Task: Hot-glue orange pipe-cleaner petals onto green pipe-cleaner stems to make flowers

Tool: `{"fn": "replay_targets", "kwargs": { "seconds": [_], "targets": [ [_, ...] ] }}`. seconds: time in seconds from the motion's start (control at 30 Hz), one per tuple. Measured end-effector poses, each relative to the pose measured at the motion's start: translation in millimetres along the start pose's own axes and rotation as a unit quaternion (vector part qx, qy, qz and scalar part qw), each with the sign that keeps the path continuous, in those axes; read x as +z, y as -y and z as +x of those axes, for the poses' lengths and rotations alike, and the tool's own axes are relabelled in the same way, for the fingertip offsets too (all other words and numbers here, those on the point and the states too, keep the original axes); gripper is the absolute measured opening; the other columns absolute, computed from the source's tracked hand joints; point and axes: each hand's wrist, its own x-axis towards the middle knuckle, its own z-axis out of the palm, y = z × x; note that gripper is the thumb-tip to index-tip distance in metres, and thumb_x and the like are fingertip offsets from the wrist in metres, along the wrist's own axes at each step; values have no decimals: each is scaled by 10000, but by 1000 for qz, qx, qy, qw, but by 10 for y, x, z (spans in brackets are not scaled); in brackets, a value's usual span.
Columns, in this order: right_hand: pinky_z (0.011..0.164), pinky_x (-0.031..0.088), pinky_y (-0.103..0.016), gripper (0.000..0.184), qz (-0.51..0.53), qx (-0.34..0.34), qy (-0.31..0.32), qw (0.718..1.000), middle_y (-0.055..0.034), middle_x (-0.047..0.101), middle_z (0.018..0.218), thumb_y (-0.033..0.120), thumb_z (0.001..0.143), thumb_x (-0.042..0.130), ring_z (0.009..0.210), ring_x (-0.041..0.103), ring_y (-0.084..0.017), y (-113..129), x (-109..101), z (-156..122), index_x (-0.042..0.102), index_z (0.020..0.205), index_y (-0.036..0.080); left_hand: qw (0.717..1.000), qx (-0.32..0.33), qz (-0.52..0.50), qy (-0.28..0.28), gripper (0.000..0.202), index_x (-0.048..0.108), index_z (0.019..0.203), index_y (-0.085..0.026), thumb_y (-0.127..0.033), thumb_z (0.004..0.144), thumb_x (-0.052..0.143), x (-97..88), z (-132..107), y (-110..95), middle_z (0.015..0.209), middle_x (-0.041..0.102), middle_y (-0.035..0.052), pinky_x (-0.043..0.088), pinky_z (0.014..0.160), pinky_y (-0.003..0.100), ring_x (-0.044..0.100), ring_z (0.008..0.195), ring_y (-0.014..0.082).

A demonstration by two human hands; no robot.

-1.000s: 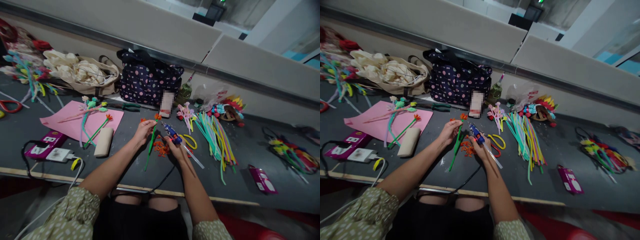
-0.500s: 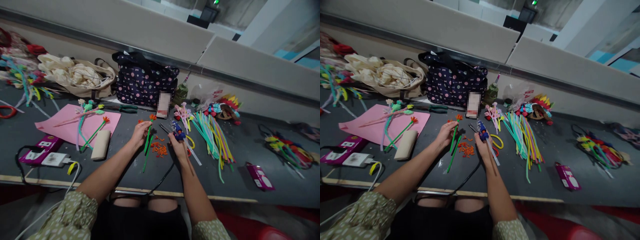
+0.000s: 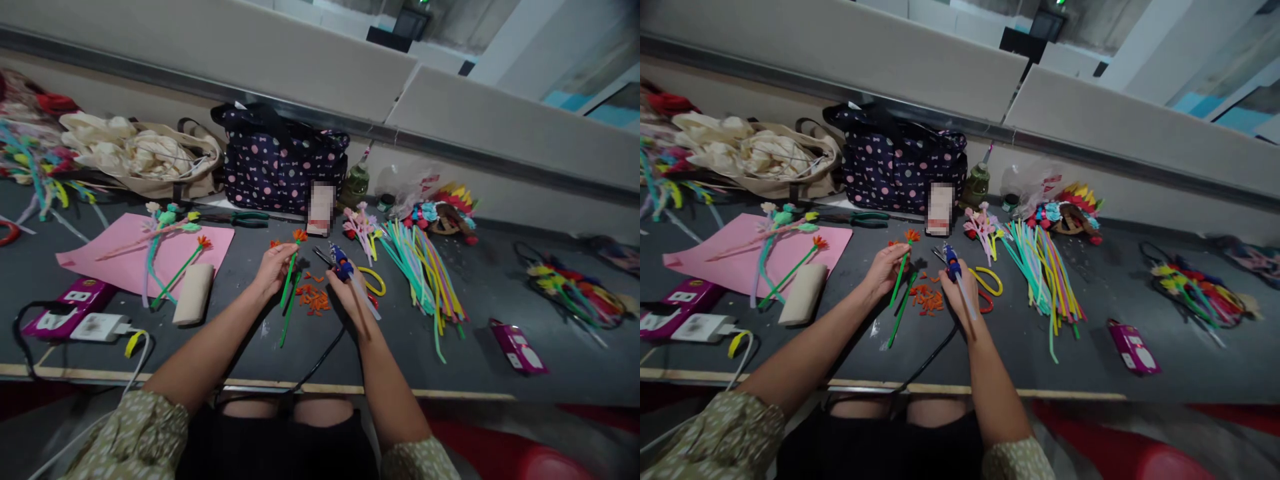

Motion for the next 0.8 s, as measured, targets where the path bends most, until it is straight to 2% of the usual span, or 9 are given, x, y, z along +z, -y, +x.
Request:
{"fn": "replay_targets", "kwargs": {
  "seconds": [0.13,0.23,0.53,0.7,0.8],
  "targets": [
    [647,393,-275,209,-122,-26,39,991,-46,670,819,387,823,605,729,623,-208,-17,50,-7,561,934,216,1000,0,1,-11,367,658,713,-140,-323,518,909,2,-10,-13,571,532,-51,340,444,182,413,454,40],
    [616,350,-265,214,-165,-38,41,985,-46,668,829,371,824,613,720,621,-208,-54,107,-17,538,958,222,1000,6,1,-17,355,660,715,-142,-327,528,898,-5,-7,-21,591,552,-42,351,452,185,432,467,47],
    [570,295,-261,192,-153,-54,38,986,-19,626,740,373,842,572,641,586,-201,-125,153,-24,511,954,230,1000,13,7,-26,333,659,719,-146,-321,541,879,-2,-11,-15,596,564,-39,352,458,192,451,478,58],
    [579,326,-266,185,-117,-54,23,991,-7,590,719,388,843,551,641,574,-207,-124,121,-14,498,940,240,1000,10,8,-27,329,655,710,-147,-319,539,878,-3,-10,-15,600,564,-36,351,456,191,452,477,58],
    [599,366,-272,172,-87,-48,39,994,-9,589,734,387,842,537,646,570,-202,-84,68,-12,488,924,244,1000,11,7,-25,320,662,713,-147,-318,545,875,-17,1,-9,593,557,-36,360,458,190,449,478,59]
  ]
}}
